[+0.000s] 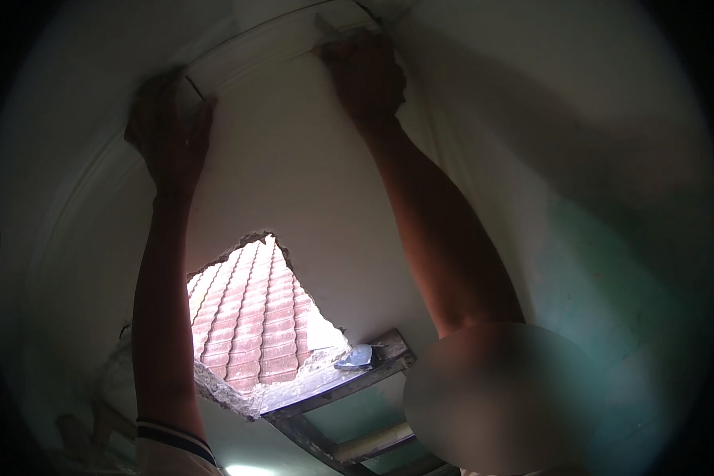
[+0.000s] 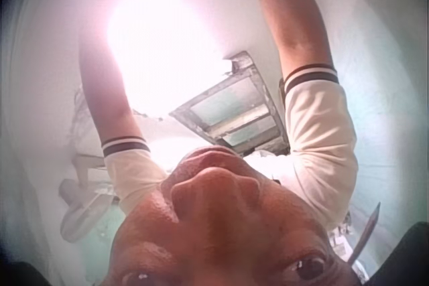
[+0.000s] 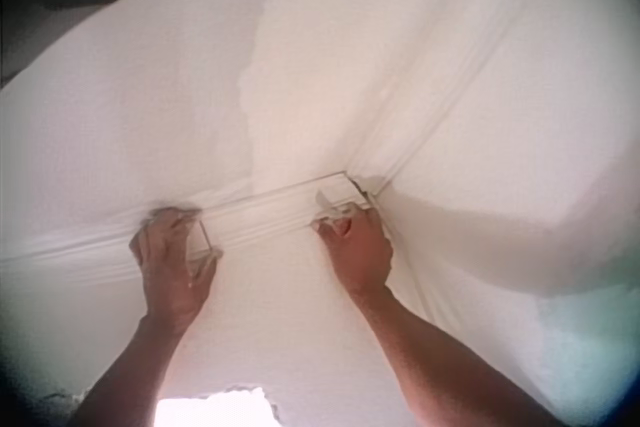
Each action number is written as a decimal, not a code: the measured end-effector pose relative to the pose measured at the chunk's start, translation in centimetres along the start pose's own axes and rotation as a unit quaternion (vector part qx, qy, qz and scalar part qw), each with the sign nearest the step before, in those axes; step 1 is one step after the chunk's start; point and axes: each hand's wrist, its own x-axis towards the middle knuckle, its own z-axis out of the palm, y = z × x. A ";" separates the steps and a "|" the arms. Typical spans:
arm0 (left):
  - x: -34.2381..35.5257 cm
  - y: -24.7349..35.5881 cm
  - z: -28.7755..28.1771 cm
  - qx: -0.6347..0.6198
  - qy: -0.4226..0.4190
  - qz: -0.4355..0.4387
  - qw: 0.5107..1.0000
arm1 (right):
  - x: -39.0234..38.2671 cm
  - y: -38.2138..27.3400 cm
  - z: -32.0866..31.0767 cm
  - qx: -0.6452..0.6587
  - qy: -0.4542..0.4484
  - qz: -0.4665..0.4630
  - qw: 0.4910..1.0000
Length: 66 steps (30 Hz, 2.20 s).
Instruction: The person prepares a white cornice piece by rubbing its edge, then carries it to a wall and aligns it near the ceiling. They use a pencil to mark the wall along the cornice profile and adjust the piece to fit the corner.
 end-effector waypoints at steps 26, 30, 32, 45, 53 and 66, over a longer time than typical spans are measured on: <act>0.5 0.3 -0.1 -0.046 0.014 0.001 0.999 | 0.4 0.9 0.0 -0.035 -0.014 -0.085 0.996; 0.2 0.0 0.3 -0.032 0.025 0.017 0.999 | 0.4 0.4 -0.2 -0.040 -0.049 -0.020 0.998; 0.2 0.0 0.2 -0.030 0.024 0.016 0.999 | 0.5 0.1 -0.6 -0.021 -0.057 -0.018 0.998; 0.5 0.7 -0.5 -0.019 -0.026 0.016 0.999 | 0.6 0.5 -0.8 -0.017 -0.066 -0.017 0.998; 0.5 0.9 -0.7 -0.004 -0.035 0.004 0.999 | 0.5 0.3 -0.6 -0.012 -0.052 -0.035 0.998; 0.6 0.7 -0.4 -0.020 -0.040 0.018 0.999 | 1.0 2.0 0.9 -0.075 -0.061 -0.083 0.992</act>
